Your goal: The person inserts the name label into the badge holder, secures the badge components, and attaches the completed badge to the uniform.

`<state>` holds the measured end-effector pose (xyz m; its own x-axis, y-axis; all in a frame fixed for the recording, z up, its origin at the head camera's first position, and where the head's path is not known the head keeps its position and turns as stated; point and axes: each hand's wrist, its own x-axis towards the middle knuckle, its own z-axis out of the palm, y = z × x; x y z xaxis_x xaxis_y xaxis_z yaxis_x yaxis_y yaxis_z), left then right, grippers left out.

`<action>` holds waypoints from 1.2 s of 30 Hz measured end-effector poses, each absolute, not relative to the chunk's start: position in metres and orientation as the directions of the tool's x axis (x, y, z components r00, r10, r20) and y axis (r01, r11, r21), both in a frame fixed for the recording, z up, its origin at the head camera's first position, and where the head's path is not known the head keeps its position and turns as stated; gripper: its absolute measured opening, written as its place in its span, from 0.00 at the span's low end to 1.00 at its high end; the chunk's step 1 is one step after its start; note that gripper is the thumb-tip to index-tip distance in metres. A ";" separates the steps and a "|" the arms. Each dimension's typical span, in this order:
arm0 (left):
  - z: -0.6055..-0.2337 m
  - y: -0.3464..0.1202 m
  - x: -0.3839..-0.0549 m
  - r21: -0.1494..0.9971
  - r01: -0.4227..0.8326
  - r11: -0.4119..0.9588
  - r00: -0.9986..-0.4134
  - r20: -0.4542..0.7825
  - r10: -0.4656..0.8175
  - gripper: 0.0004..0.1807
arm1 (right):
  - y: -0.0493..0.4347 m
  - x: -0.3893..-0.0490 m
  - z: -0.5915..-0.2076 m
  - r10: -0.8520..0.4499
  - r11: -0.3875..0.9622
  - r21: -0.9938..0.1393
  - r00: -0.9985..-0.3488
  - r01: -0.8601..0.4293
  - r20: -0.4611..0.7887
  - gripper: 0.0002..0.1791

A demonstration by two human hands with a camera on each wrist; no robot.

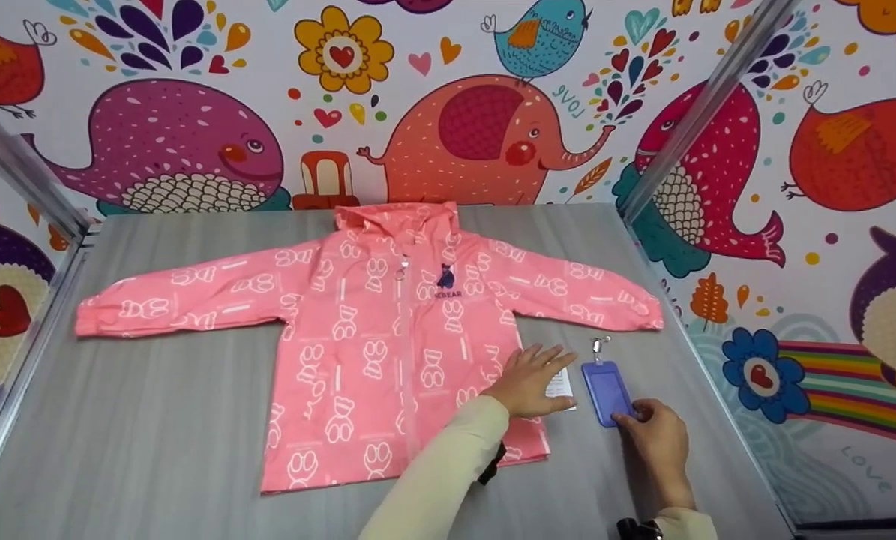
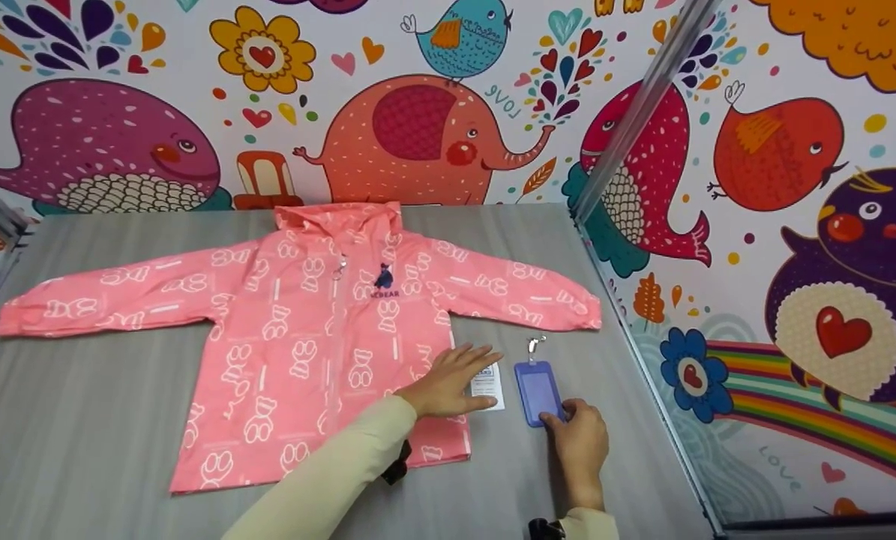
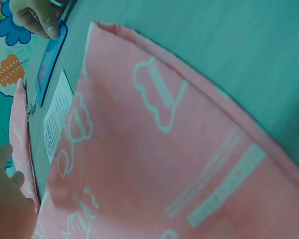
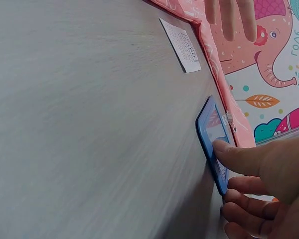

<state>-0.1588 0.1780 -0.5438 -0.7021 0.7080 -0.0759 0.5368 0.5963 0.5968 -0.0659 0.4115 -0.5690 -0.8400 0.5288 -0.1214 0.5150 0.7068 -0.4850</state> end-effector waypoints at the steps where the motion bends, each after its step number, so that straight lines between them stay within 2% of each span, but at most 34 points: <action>1: -0.544 0.178 -0.159 0.595 0.540 0.595 -0.702 -0.071 0.708 0.41 | 0.412 -0.065 -0.568 0.526 0.707 -0.492 -0.843 0.508 -0.115 0.25; 4: -0.545 0.179 -0.160 0.596 0.538 0.596 -0.705 -0.069 0.706 0.41 | 0.413 -0.065 -0.567 0.519 0.703 -0.513 -0.849 0.493 -0.105 0.24; 14: -0.542 0.180 -0.161 0.592 0.543 0.596 -0.701 -0.071 0.710 0.40 | 0.415 -0.068 -0.563 0.548 0.638 -0.536 -0.815 0.552 -0.188 0.27; 17: -0.541 0.181 -0.163 0.588 0.549 0.594 -0.698 -0.068 0.713 0.39 | 0.416 -0.068 -0.560 0.553 0.625 -0.542 -0.809 0.562 -0.201 0.26; 20: -0.539 0.183 -0.165 0.577 0.563 0.592 -0.694 -0.059 0.718 0.39 | 0.417 -0.066 -0.557 0.554 0.612 -0.558 -0.807 0.561 -0.204 0.22; 24: -0.536 0.186 -0.168 0.558 0.578 0.595 -0.696 -0.043 0.717 0.38 | 0.417 -0.064 -0.554 0.542 0.615 -0.583 -0.822 0.531 -0.177 0.16; 36: -0.536 0.185 -0.169 0.581 0.570 0.581 -0.694 -0.038 0.719 0.36 | 0.416 -0.064 -0.553 0.525 0.635 -0.641 -0.849 0.430 -0.049 0.13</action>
